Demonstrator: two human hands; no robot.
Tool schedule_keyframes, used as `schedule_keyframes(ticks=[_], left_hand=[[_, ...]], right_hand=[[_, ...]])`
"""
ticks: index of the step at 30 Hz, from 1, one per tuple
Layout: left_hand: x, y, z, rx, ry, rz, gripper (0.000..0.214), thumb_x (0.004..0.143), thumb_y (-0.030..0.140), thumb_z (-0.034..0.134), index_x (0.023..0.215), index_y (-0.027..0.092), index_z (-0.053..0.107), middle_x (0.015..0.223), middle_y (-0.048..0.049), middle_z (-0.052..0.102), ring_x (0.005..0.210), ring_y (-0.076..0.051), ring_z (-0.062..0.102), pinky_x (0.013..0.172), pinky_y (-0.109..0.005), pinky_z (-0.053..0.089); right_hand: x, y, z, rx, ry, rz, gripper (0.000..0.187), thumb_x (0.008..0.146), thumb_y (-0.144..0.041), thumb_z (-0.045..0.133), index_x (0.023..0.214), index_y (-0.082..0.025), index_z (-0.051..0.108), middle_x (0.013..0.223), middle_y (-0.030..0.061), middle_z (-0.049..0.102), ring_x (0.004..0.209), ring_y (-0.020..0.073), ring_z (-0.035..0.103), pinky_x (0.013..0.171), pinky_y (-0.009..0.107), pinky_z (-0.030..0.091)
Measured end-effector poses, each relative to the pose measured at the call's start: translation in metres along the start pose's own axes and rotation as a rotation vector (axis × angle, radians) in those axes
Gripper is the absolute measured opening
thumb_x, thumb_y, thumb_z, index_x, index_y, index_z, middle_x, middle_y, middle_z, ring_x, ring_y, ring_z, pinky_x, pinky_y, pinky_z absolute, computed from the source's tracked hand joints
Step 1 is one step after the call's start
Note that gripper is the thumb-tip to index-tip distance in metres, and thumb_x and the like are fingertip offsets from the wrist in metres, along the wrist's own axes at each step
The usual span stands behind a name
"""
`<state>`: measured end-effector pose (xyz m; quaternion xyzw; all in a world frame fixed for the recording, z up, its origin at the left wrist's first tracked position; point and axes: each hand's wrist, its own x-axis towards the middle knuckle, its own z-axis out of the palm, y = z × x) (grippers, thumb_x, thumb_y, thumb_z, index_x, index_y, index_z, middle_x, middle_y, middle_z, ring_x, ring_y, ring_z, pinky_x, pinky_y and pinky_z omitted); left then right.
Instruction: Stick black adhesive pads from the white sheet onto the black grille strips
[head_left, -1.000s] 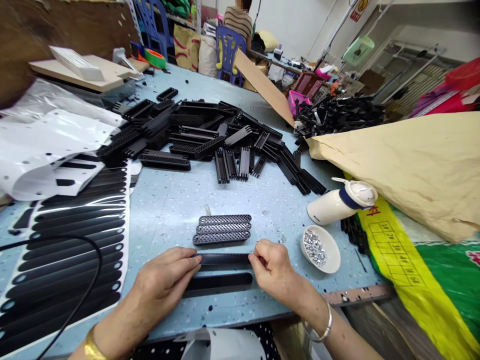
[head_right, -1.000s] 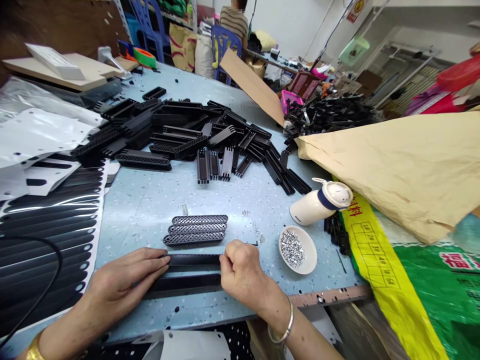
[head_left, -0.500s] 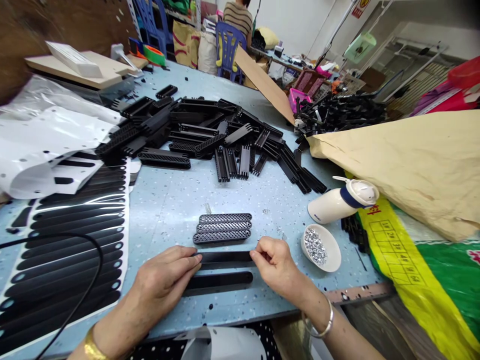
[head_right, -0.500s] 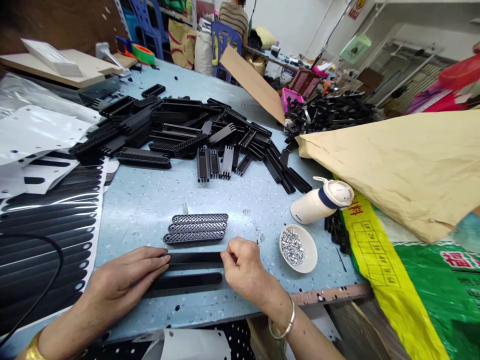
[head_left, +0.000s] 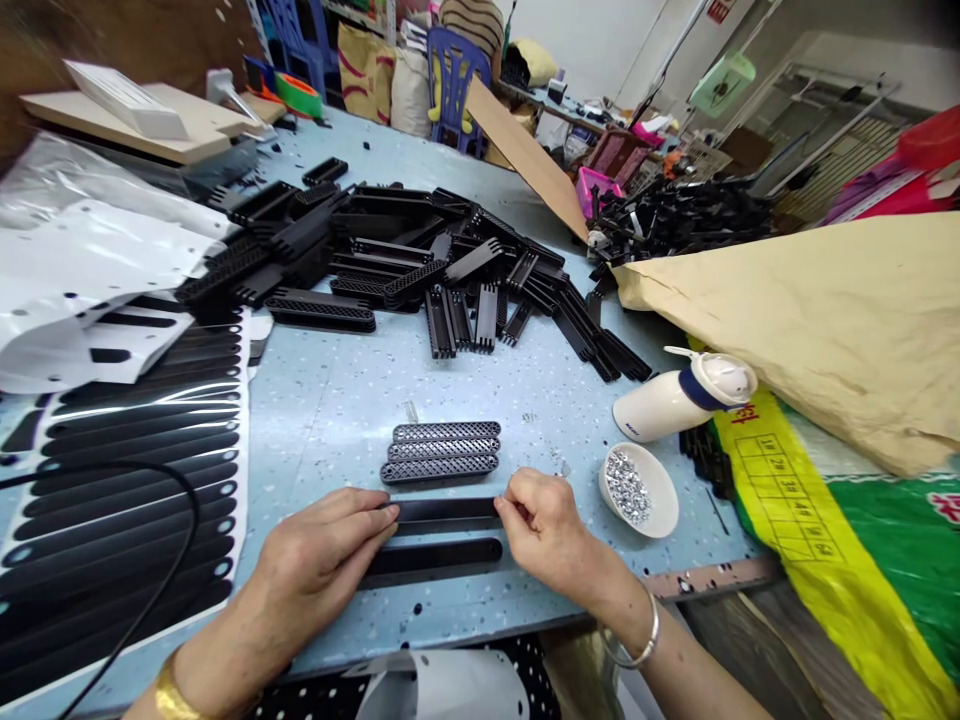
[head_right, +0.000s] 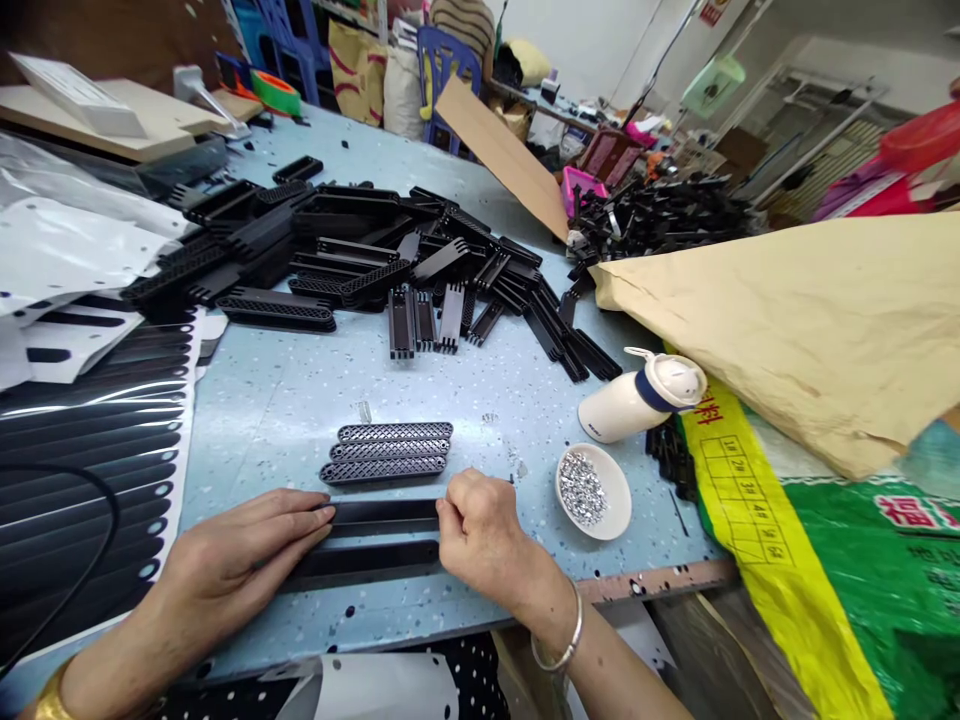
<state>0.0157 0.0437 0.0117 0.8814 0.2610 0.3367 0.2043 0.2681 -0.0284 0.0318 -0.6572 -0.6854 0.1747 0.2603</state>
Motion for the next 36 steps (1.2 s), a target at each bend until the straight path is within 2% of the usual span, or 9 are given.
schedule_keyframes(ticks=[10,15,25,29,33,36], left_hand=[[-0.002,-0.003,0.002,-0.001,0.011,-0.009,0.018,0.089,0.016,0.058,0.096,0.019,0.074,0.092,-0.0061,0.077,0.082,-0.018,0.073,0.074,-0.027,0.062],[-0.001,-0.002,0.002,0.006,0.008,0.002,0.017,0.089,0.015,0.057,0.096,0.018,0.073,0.091,-0.0064,0.076,0.082,-0.017,0.072,0.074,-0.027,0.062],[-0.002,-0.002,0.002,0.014,0.023,-0.001,0.018,0.089,0.015,0.057,0.096,0.019,0.073,0.09,-0.0055,0.076,0.081,-0.018,0.073,0.074,-0.028,0.062],[0.0,0.0,0.001,0.011,0.023,-0.002,0.018,0.089,0.015,0.057,0.096,0.019,0.073,0.09,-0.0051,0.077,0.08,-0.018,0.073,0.073,-0.027,0.062],[0.001,-0.002,0.001,0.015,0.016,0.0,0.018,0.089,0.016,0.056,0.095,0.02,0.073,0.09,-0.0046,0.077,0.08,-0.017,0.073,0.073,-0.026,0.062],[0.002,-0.004,0.0,0.012,-0.006,-0.003,0.018,0.089,0.017,0.057,0.095,0.02,0.074,0.09,-0.0044,0.077,0.08,-0.017,0.074,0.073,-0.025,0.062]], right_hand=[[-0.005,-0.005,0.0,-0.208,0.022,-0.156,0.027,0.082,-0.006,0.042,0.06,-0.022,0.042,0.06,0.0042,0.052,0.056,0.0163,0.045,0.053,0.034,0.025],[-0.006,-0.003,0.003,-0.208,0.05,-0.153,0.027,0.082,-0.007,0.042,0.061,-0.023,0.041,0.06,0.0038,0.051,0.055,0.0163,0.045,0.053,0.034,0.025],[-0.005,-0.006,-0.002,-0.262,-0.002,-0.148,0.024,0.083,-0.011,0.044,0.061,-0.022,0.045,0.061,0.005,0.053,0.057,0.0172,0.046,0.053,0.033,0.029],[-0.009,0.005,0.001,-0.141,0.003,-0.029,0.021,0.083,-0.021,0.052,0.063,-0.021,0.048,0.062,0.0042,0.055,0.056,0.016,0.049,0.053,0.031,0.034],[-0.011,0.018,0.001,0.182,0.061,0.233,0.03,0.087,-0.031,0.05,0.058,-0.02,0.05,0.049,-0.001,0.051,0.045,0.0123,0.047,0.046,0.026,0.035],[-0.011,0.02,0.003,0.434,-0.003,0.353,0.029,0.09,-0.035,0.048,0.072,-0.017,0.063,0.048,-0.0016,0.056,0.043,0.0123,0.052,0.045,0.025,0.041]])
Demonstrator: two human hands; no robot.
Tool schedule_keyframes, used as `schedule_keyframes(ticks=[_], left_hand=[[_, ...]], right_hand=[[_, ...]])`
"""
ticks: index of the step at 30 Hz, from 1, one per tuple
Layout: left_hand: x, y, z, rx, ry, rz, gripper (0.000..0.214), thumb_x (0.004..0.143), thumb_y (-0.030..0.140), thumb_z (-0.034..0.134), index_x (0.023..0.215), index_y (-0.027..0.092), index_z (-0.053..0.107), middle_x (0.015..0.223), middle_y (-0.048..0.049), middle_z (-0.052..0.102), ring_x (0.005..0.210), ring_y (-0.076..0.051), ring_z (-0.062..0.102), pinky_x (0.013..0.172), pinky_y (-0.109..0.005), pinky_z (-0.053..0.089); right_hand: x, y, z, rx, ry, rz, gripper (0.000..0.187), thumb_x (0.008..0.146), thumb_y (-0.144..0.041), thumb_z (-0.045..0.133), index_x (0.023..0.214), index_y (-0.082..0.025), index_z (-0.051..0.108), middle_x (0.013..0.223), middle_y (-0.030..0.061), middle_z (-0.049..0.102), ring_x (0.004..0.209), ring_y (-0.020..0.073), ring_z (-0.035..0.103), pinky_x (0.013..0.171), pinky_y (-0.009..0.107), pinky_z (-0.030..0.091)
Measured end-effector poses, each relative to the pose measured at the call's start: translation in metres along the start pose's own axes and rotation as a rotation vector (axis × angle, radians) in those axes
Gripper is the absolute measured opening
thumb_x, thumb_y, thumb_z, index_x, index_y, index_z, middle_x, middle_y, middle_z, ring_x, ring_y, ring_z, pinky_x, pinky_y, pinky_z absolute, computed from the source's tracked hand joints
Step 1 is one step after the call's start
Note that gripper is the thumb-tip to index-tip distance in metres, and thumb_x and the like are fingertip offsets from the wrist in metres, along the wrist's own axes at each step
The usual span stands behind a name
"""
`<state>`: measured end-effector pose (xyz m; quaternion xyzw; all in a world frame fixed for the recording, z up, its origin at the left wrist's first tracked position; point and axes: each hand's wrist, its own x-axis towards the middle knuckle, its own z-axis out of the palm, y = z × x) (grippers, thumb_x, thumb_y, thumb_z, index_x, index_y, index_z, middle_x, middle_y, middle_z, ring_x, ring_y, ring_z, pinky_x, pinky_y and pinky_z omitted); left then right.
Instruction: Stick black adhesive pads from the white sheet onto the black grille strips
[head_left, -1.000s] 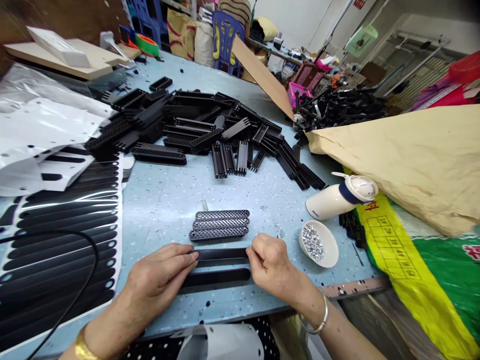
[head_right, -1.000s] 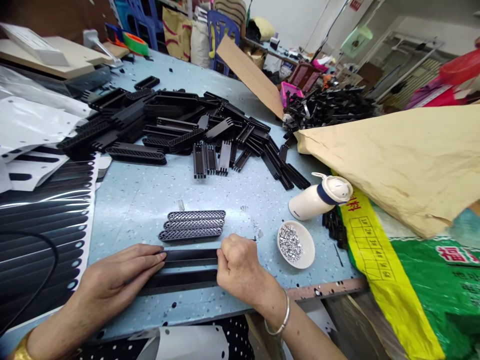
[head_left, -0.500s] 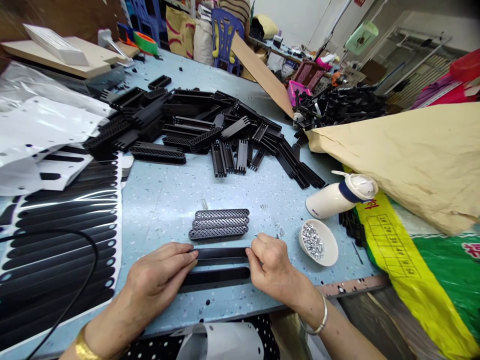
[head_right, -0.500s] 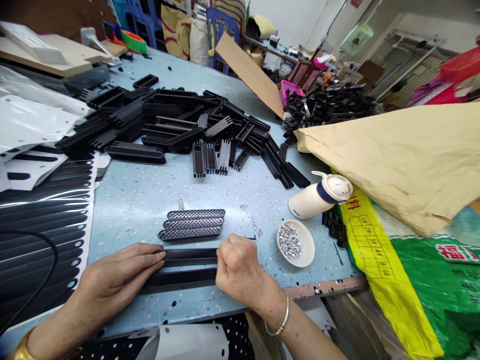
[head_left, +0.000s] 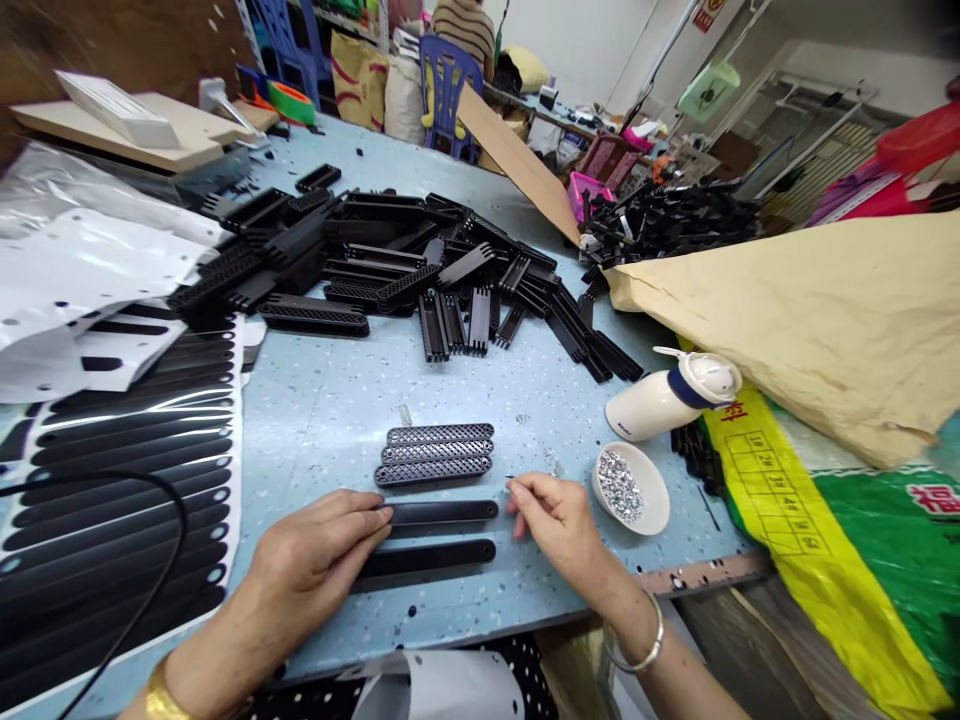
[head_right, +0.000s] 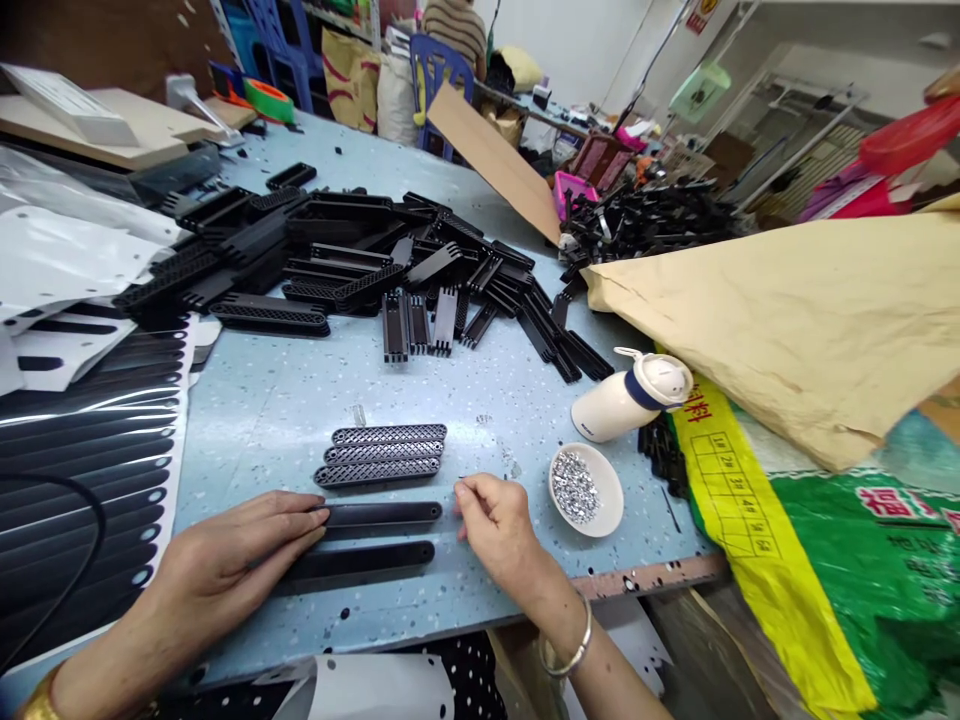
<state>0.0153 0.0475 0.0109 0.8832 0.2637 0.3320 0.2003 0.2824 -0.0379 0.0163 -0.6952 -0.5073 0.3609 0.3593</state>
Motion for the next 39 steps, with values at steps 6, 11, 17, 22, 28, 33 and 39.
schedule_keyframes(ticks=[6,11,17,22,28,33,39], left_hand=[[0.004,0.005,-0.004,-0.029,-0.044,-0.054,0.02,0.09,0.019,0.054,0.092,0.02,0.074,0.088,-0.0051,0.076,0.077,-0.016,0.073,0.069,-0.024,0.061],[0.002,0.013,-0.004,-0.072,-0.006,-0.182,0.017,0.087,0.019,0.056,0.087,0.021,0.073,0.084,-0.0025,0.076,0.075,-0.016,0.073,0.067,-0.025,0.06],[-0.004,0.019,-0.001,-0.177,0.062,-0.639,0.028,0.073,0.026,0.065,0.1,0.018,0.071,0.088,-0.003,0.078,0.077,-0.02,0.073,0.074,-0.031,0.06],[0.0,0.022,-0.005,-0.237,-0.034,-0.661,0.022,0.073,0.022,0.058,0.09,0.018,0.072,0.084,-0.0028,0.076,0.077,-0.02,0.07,0.074,-0.032,0.056],[-0.008,0.02,-0.004,-0.3,-0.046,-0.64,0.018,0.075,0.018,0.058,0.087,0.019,0.07,0.081,-0.0002,0.074,0.077,-0.018,0.068,0.074,-0.03,0.052],[-0.018,0.016,-0.001,-0.341,-0.008,-0.596,0.019,0.077,0.016,0.058,0.091,0.019,0.071,0.087,-0.0007,0.074,0.083,-0.018,0.068,0.078,-0.03,0.051],[-0.02,0.01,0.003,-0.413,0.001,-0.543,0.018,0.077,0.014,0.059,0.088,0.018,0.073,0.089,-0.0034,0.074,0.085,-0.018,0.068,0.079,-0.031,0.052]], right_hand=[[0.002,0.0,0.02,0.014,0.079,-0.126,0.017,0.078,-0.029,0.063,0.067,-0.016,0.067,0.059,0.0002,0.058,0.05,0.0115,0.051,0.048,0.025,0.039],[0.003,-0.001,0.023,-0.117,0.105,-0.293,0.035,0.087,-0.023,0.053,0.053,-0.018,0.054,0.053,-0.0014,0.05,0.052,0.0118,0.048,0.053,0.026,0.038],[0.002,0.0,0.023,-0.294,0.196,-0.457,0.02,0.087,-0.024,0.055,0.078,-0.014,0.07,0.064,0.0044,0.059,0.057,0.016,0.056,0.056,0.028,0.043],[0.007,-0.021,0.033,-0.289,0.07,-0.519,0.014,0.084,-0.022,0.06,0.086,-0.015,0.073,0.075,0.0085,0.069,0.07,0.0206,0.064,0.066,0.031,0.048],[0.014,-0.047,0.055,-0.381,-0.151,-0.526,0.009,0.084,-0.019,0.065,0.083,-0.016,0.074,0.077,0.0066,0.07,0.072,0.0193,0.064,0.068,0.029,0.046],[0.02,-0.047,0.064,-0.377,-0.174,-0.508,0.008,0.079,-0.015,0.069,0.074,-0.016,0.074,0.07,0.0058,0.07,0.07,0.019,0.064,0.067,0.029,0.045],[0.024,-0.041,0.069,-0.257,-0.128,-0.456,0.012,0.072,-0.013,0.072,0.062,-0.017,0.07,0.058,0.0018,0.066,0.058,0.0154,0.06,0.058,0.027,0.042]])
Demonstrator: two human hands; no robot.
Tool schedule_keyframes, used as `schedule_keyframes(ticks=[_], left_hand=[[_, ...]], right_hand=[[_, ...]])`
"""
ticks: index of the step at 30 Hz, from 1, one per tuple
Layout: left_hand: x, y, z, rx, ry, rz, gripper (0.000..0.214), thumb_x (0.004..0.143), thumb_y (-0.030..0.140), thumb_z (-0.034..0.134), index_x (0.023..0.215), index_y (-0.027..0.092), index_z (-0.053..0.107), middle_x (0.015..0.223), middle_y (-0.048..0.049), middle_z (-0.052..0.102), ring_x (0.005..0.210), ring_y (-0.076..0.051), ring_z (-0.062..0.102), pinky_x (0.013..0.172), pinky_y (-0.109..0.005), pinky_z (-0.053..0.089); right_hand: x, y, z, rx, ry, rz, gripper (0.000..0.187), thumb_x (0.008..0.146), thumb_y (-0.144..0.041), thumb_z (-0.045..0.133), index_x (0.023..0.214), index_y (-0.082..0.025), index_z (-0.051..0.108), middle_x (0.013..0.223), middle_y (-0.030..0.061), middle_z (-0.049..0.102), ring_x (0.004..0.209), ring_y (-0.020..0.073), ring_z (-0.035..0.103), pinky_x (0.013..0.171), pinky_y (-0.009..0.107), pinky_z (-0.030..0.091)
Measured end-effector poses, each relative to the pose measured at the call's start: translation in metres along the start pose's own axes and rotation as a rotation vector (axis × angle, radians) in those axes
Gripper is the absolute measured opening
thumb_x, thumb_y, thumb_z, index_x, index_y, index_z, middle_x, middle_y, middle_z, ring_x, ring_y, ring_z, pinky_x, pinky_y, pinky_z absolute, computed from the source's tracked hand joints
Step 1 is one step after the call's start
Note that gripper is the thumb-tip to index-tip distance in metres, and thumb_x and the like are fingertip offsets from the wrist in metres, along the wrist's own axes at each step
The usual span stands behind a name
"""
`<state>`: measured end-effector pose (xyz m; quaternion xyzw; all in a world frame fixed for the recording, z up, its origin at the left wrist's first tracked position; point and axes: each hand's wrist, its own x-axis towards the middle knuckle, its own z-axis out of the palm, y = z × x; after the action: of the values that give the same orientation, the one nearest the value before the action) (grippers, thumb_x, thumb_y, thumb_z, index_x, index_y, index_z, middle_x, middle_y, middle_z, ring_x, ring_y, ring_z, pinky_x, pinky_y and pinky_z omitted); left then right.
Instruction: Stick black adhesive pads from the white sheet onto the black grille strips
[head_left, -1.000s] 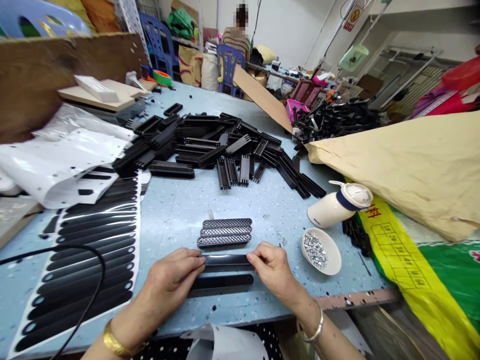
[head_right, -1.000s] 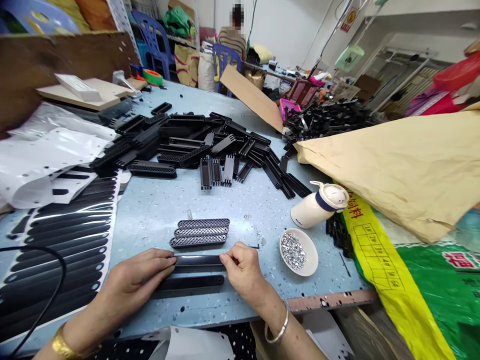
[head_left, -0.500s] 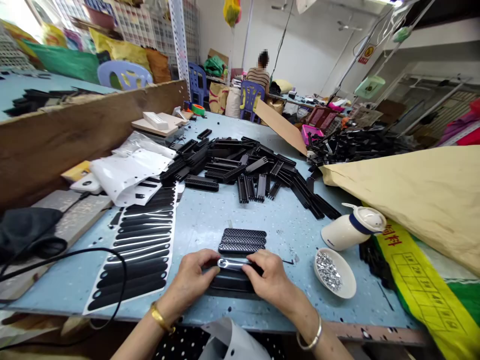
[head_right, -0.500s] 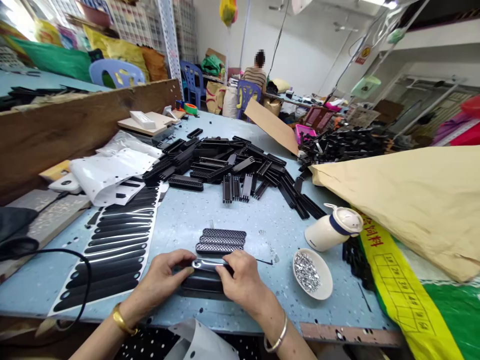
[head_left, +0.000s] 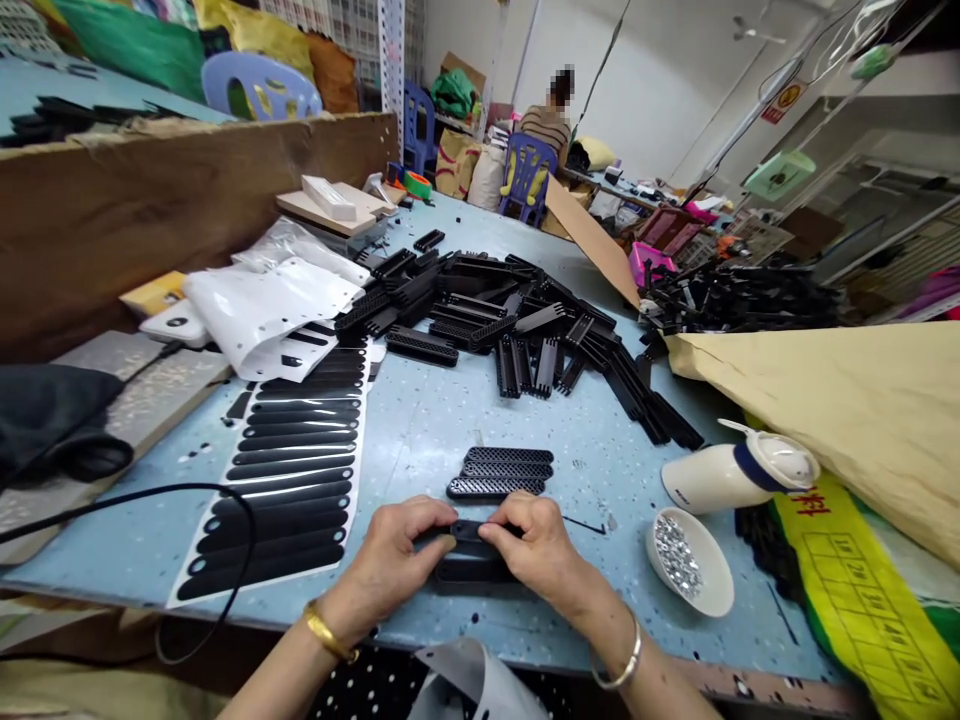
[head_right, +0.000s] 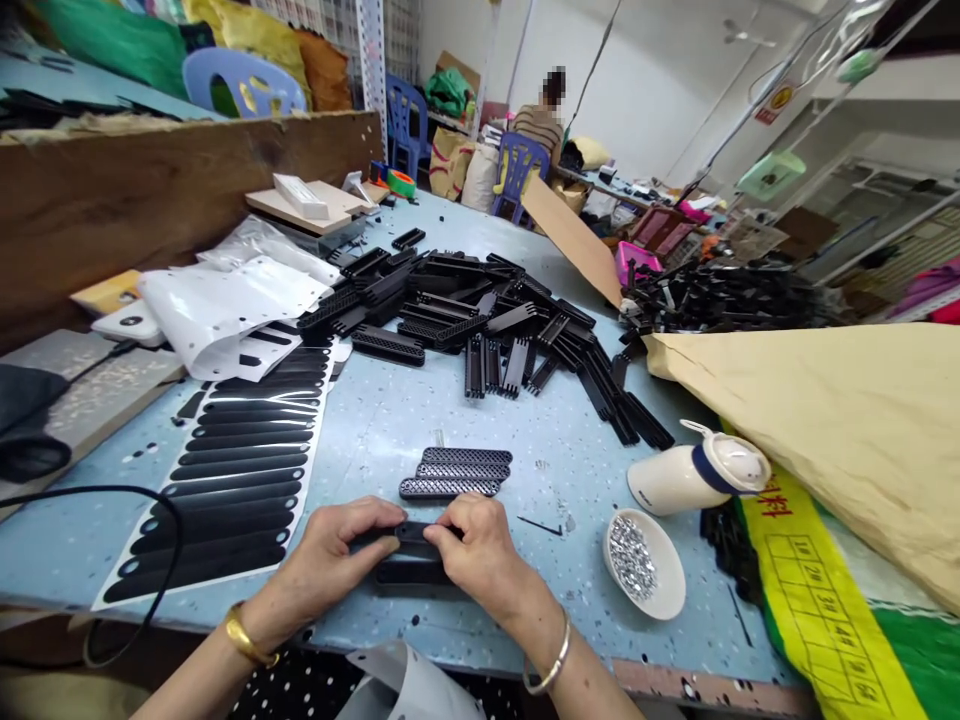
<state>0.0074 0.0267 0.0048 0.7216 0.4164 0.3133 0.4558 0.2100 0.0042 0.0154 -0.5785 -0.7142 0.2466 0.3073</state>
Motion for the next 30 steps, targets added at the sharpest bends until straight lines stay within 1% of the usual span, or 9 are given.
schedule_keyframes(ticks=[7,10,12,14,18,22,26,28,30], left_hand=[[0.001,-0.003,0.0,-0.013,0.01,0.013,0.018,0.078,0.015,0.06,0.09,0.018,0.072,0.089,-0.0043,0.074,0.084,-0.019,0.069,0.078,-0.031,0.053],[0.0,-0.003,0.001,-0.023,0.021,0.009,0.018,0.077,0.015,0.06,0.089,0.019,0.073,0.088,-0.0034,0.074,0.083,-0.018,0.069,0.079,-0.031,0.053],[-0.001,-0.002,0.001,-0.037,0.027,0.014,0.018,0.077,0.014,0.059,0.088,0.019,0.073,0.087,-0.0028,0.074,0.083,-0.018,0.069,0.078,-0.03,0.053],[-0.001,-0.001,0.001,-0.045,0.026,0.018,0.019,0.077,0.014,0.058,0.087,0.02,0.073,0.087,-0.0026,0.074,0.083,-0.017,0.069,0.078,-0.029,0.053],[0.0,0.001,0.0,-0.027,0.012,0.016,0.02,0.075,0.015,0.057,0.085,0.02,0.074,0.086,-0.0024,0.075,0.082,-0.018,0.069,0.078,-0.029,0.052],[0.002,0.006,-0.002,-0.003,0.016,0.018,0.022,0.072,0.015,0.056,0.082,0.021,0.074,0.084,-0.0013,0.076,0.081,-0.018,0.07,0.078,-0.028,0.054],[0.0,0.011,-0.009,0.039,0.033,0.008,0.027,0.069,0.014,0.056,0.087,0.02,0.075,0.086,-0.0014,0.078,0.082,-0.018,0.072,0.079,-0.028,0.056],[-0.004,0.013,-0.012,0.079,0.071,-0.011,0.029,0.071,0.016,0.057,0.094,0.018,0.074,0.089,-0.0035,0.078,0.082,-0.02,0.072,0.079,-0.03,0.057],[-0.007,0.014,-0.013,0.125,0.117,-0.03,0.031,0.075,0.019,0.055,0.1,0.017,0.073,0.091,-0.0056,0.078,0.082,-0.022,0.073,0.077,-0.033,0.057]], right_hand=[[-0.001,0.0,0.005,-0.085,0.043,-0.086,0.029,0.085,-0.019,0.057,0.057,-0.017,0.063,0.056,0.0037,0.062,0.056,0.016,0.057,0.058,0.029,0.04],[0.0,-0.003,0.006,-0.122,0.035,-0.105,0.03,0.091,-0.021,0.053,0.065,-0.015,0.067,0.061,0.0054,0.064,0.06,0.0169,0.058,0.062,0.03,0.042],[0.0,-0.005,0.007,-0.127,0.012,-0.088,0.02,0.088,-0.024,0.06,0.073,-0.015,0.07,0.067,0.0055,0.067,0.065,0.0175,0.06,0.065,0.029,0.043],[0.001,-0.007,0.01,-0.153,-0.019,-0.066,0.013,0.081,-0.024,0.07,0.072,-0.016,0.071,0.067,0.0043,0.068,0.066,0.017,0.061,0.064,0.027,0.043],[0.003,-0.008,0.021,-0.268,-0.013,-0.041,0.025,0.078,-0.02,0.072,0.055,-0.016,0.063,0.057,0.0031,0.064,0.058,0.0146,0.058,0.057,0.025,0.038],[0.003,-0.009,0.027,-0.308,0.025,-0.054,0.03,0.083,-0.018,0.064,0.053,-0.016,0.061,0.058,0.0055,0.065,0.06,0.0164,0.059,0.059,0.027,0.038],[-0.001,-0.014,0.017,-0.285,0.017,-0.09,0.023,0.088,-0.017,0.058,0.067,-0.017,0.069,0.067,0.0055,0.069,0.067,0.0168,0.063,0.066,0.026,0.042],[-0.006,-0.013,0.009,-0.266,0.027,-0.086,0.016,0.087,-0.017,0.058,0.081,-0.017,0.072,0.076,0.0063,0.072,0.074,0.0178,0.066,0.07,0.026,0.045],[-0.012,-0.011,0.001,-0.252,0.049,-0.061,0.016,0.086,-0.015,0.058,0.091,-0.015,0.073,0.082,0.0081,0.073,0.077,0.019,0.067,0.072,0.026,0.046]])
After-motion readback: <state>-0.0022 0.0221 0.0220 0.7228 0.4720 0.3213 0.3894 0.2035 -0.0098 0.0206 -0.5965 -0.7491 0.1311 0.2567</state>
